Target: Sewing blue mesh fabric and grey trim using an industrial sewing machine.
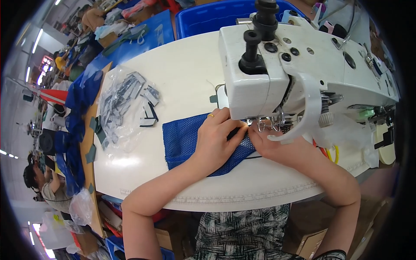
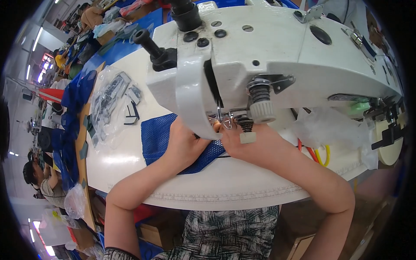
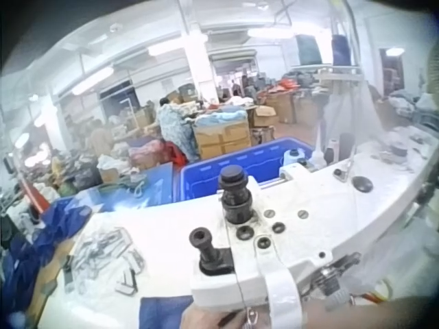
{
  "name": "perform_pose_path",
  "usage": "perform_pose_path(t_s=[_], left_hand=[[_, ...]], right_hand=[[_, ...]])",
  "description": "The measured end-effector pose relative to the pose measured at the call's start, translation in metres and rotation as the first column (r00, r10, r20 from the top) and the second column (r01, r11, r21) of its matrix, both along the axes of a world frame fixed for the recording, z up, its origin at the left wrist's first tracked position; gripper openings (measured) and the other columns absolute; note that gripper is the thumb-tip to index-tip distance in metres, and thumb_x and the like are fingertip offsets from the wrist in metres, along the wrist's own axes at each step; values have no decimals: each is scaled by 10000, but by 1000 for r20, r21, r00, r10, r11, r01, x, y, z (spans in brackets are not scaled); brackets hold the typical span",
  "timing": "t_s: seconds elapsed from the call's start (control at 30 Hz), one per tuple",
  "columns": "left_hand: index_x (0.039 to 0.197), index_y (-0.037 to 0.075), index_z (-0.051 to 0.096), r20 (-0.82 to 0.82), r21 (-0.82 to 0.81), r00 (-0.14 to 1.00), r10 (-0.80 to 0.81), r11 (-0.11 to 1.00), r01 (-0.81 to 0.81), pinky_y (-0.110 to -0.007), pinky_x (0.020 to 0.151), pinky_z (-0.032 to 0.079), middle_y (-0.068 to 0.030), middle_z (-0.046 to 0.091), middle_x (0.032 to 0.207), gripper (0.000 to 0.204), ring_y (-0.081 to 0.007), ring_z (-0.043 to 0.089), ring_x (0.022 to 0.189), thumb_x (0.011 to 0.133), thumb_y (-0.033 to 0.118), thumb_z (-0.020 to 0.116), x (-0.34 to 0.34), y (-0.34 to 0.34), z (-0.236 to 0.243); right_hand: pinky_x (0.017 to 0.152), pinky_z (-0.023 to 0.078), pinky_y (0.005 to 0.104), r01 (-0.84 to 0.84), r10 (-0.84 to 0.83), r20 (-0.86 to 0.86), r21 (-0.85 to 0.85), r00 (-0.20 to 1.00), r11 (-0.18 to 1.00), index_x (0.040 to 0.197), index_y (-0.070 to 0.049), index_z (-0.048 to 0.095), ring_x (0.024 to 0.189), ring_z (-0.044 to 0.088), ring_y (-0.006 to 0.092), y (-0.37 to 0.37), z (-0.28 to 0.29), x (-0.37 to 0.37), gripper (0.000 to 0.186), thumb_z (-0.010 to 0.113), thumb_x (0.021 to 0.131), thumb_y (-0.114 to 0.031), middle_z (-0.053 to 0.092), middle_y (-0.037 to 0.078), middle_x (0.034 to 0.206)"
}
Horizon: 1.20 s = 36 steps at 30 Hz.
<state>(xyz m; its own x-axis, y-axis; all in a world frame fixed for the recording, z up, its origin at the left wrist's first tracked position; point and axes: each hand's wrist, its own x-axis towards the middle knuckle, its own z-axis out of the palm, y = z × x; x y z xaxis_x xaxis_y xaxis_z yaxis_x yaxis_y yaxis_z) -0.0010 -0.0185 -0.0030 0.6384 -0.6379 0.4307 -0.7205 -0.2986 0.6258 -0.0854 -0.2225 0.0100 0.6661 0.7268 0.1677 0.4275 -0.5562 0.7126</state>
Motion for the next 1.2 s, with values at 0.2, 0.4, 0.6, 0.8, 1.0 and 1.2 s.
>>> perform_pose_path(t_s=[0.2,0.4,0.6,0.8,1.0,1.2], left_hand=[[901,30,765,-27,-58,999,-30,998,28,-403,780,518,-89,635,939,102,-296,614,891,825,82,808,3,3,-1],[923,20,777,-35,46,991,-133,990,134,-410,816,512,-105,609,958,135,-300,604,925,815,88,821,11,5,5],[925,23,783,-208,84,973,-100,989,120,-413,854,526,-109,647,1037,147,-311,633,990,820,113,833,10,4,9],[985,76,820,-247,78,969,-27,996,47,-420,851,545,-123,665,1079,157,-322,644,1025,835,118,827,6,4,1],[984,71,821,-169,135,984,-47,988,70,-429,859,547,-138,672,1105,142,-345,644,1045,849,113,814,5,4,8],[964,42,808,-180,136,980,-86,985,111,-434,906,529,-138,674,1086,125,-347,625,1091,854,100,798,7,5,11]], right_hand=[[807,596,360,260,-125,-337,395,933,881,1227,-83,672,993,740,202,-4,-18,-5,254,600,994,-155,720,38,1069],[565,556,408,377,-39,-442,712,896,593,1258,-145,723,721,718,254,-6,-25,-10,304,637,968,-165,721,78,893],[731,528,438,417,130,-467,861,874,293,1179,-164,760,825,637,313,14,-11,-42,324,790,860,-217,701,49,887],[733,517,401,347,58,-400,850,915,395,1130,-125,769,921,609,270,22,-15,-44,322,811,816,-181,659,8,966],[701,512,366,301,0,-337,842,942,447,1097,-127,787,889,614,238,27,-17,-45,318,823,782,-160,646,-3,907],[687,508,364,289,-4,-322,846,947,448,1095,-120,789,863,611,236,27,-17,-46,316,818,781,-148,647,-5,881]])
